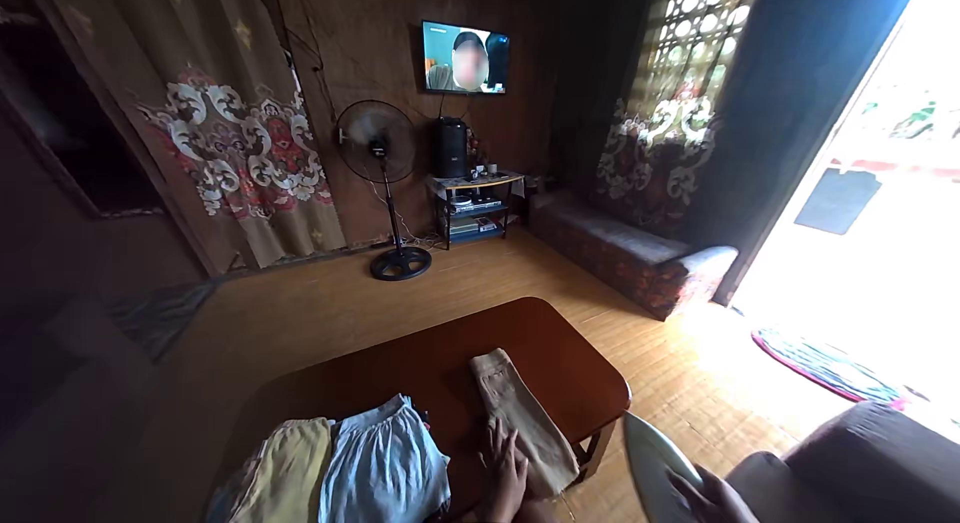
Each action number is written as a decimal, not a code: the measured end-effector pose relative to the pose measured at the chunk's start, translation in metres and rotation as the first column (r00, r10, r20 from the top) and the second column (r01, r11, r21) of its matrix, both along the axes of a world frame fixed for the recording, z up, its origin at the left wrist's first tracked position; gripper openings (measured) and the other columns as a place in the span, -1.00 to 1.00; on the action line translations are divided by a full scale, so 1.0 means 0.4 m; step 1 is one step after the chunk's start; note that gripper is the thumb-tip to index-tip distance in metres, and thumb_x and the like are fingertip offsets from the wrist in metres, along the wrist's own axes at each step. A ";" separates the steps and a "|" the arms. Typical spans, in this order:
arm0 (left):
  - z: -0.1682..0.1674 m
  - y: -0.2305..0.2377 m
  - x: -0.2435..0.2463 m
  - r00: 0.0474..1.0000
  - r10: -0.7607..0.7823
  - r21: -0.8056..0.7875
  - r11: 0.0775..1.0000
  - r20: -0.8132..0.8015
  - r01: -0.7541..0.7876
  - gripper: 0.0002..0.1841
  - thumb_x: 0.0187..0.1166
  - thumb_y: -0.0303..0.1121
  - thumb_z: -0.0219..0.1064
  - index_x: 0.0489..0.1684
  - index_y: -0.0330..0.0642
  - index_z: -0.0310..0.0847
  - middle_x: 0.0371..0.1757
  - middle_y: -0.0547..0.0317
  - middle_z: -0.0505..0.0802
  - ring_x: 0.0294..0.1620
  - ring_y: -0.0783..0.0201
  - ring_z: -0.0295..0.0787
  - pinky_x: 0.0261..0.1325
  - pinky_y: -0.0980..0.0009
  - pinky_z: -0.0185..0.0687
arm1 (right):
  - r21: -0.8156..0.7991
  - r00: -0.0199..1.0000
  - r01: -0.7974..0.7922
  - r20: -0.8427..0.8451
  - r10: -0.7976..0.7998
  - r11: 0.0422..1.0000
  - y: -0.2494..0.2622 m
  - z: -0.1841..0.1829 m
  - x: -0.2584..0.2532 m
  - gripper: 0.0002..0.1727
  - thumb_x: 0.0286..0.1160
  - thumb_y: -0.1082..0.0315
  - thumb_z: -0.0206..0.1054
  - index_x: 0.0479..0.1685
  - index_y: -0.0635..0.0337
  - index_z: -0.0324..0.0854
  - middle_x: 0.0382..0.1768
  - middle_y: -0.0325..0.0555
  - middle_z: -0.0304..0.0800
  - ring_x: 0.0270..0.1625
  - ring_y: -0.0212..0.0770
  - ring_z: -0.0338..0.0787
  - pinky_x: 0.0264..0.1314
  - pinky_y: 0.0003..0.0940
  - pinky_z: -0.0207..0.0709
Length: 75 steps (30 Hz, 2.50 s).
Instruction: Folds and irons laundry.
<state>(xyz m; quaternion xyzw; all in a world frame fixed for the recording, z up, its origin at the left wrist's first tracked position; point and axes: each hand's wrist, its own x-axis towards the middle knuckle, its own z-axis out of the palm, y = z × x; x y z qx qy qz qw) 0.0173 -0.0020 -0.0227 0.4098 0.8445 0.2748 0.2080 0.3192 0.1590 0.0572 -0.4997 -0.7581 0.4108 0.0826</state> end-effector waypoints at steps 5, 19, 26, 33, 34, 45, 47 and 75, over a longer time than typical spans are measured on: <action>-0.037 0.030 -0.033 0.991 0.021 -0.067 0.997 -0.134 -0.030 -0.38 0.71 -0.15 0.22 0.77 -0.11 0.33 0.90 -0.09 0.16 0.92 -0.18 -0.10 0.80 -0.30 -0.22 | -0.038 0.964 -0.265 -0.031 0.264 0.964 0.030 0.038 -0.386 -0.38 0.67 -0.04 0.36 0.42 0.33 0.54 -0.02 0.28 0.83 -0.02 0.17 0.87 0.18 0.15 0.69; -0.034 0.050 -0.024 0.989 0.071 -0.328 0.938 -0.129 -0.110 -0.26 0.69 0.07 0.14 0.68 -0.39 0.35 0.84 -0.25 0.25 0.89 -0.22 -0.02 0.88 -0.11 -0.29 | -0.168 0.854 -0.462 0.181 0.487 0.871 0.041 -0.111 -0.594 -0.33 0.69 -0.11 0.30 0.41 0.37 0.56 0.24 0.40 0.74 0.36 0.32 0.73 0.46 0.30 0.48; -0.015 0.050 -0.005 0.987 0.118 -0.343 0.928 -0.109 -0.149 -0.24 0.58 0.13 0.27 0.62 -0.29 0.46 0.81 -0.28 0.27 0.85 -0.23 0.06 0.82 -0.19 -0.10 | -0.165 0.830 -0.484 0.225 0.510 0.860 0.040 -0.104 -0.654 -0.34 0.67 -0.12 0.31 0.38 0.35 0.57 0.24 0.36 0.75 0.35 0.27 0.74 0.43 0.29 0.52; -0.106 0.035 -0.024 0.972 0.130 -0.283 0.942 -0.197 -0.184 -0.20 0.67 0.18 0.05 0.73 -0.29 0.32 0.89 -0.23 0.12 0.92 -0.17 -0.10 0.85 -0.22 -0.27 | -0.187 0.823 -0.481 0.241 0.515 0.857 0.014 -0.101 -0.559 -0.33 0.66 -0.11 0.32 0.45 0.32 0.55 0.30 0.37 0.73 0.42 0.30 0.70 0.48 0.32 0.47; -0.113 0.039 -0.022 0.969 0.136 -0.276 0.942 -0.208 -0.192 -0.20 0.66 0.17 0.05 0.72 -0.31 0.32 0.88 -0.24 0.14 0.92 -0.17 -0.09 0.84 -0.23 -0.27 | -0.177 0.824 -0.484 0.238 0.515 0.857 0.018 -0.109 -0.558 -0.33 0.65 -0.12 0.33 0.43 0.32 0.57 0.28 0.36 0.74 0.40 0.30 0.71 0.46 0.32 0.48; -0.164 0.044 -0.035 0.961 0.097 -0.302 0.937 -0.259 -0.176 -0.05 0.56 0.33 0.07 0.83 -0.22 0.17 0.87 -0.23 0.17 0.90 -0.19 -0.04 0.83 -0.25 -0.25 | -0.171 0.808 -0.520 0.219 0.546 0.837 0.026 -0.095 -0.616 -0.36 0.67 -0.07 0.32 0.42 0.35 0.56 0.28 0.38 0.73 0.40 0.31 0.71 0.46 0.34 0.48; -0.091 0.037 -0.018 0.970 0.063 -0.371 0.916 -0.237 -0.150 -0.14 0.61 0.17 0.14 0.79 -0.32 0.21 0.88 -0.27 0.12 0.91 -0.20 -0.07 0.82 -0.22 -0.18 | -0.172 0.818 -0.502 0.223 0.530 0.848 0.026 -0.116 -0.581 -0.35 0.65 -0.09 0.34 0.42 0.33 0.58 0.27 0.37 0.74 0.39 0.31 0.71 0.46 0.34 0.48; 0.015 0.025 0.003 0.991 0.102 -0.345 0.930 -0.084 -0.125 -0.22 0.67 0.17 0.08 0.72 -0.27 0.34 0.86 -0.20 0.21 0.93 -0.18 -0.14 0.88 -0.13 -0.48 | -0.151 0.816 -0.514 0.217 0.535 0.845 0.030 -0.092 -0.698 -0.37 0.65 -0.06 0.35 0.40 0.34 0.57 0.27 0.36 0.73 0.38 0.31 0.71 0.42 0.36 0.50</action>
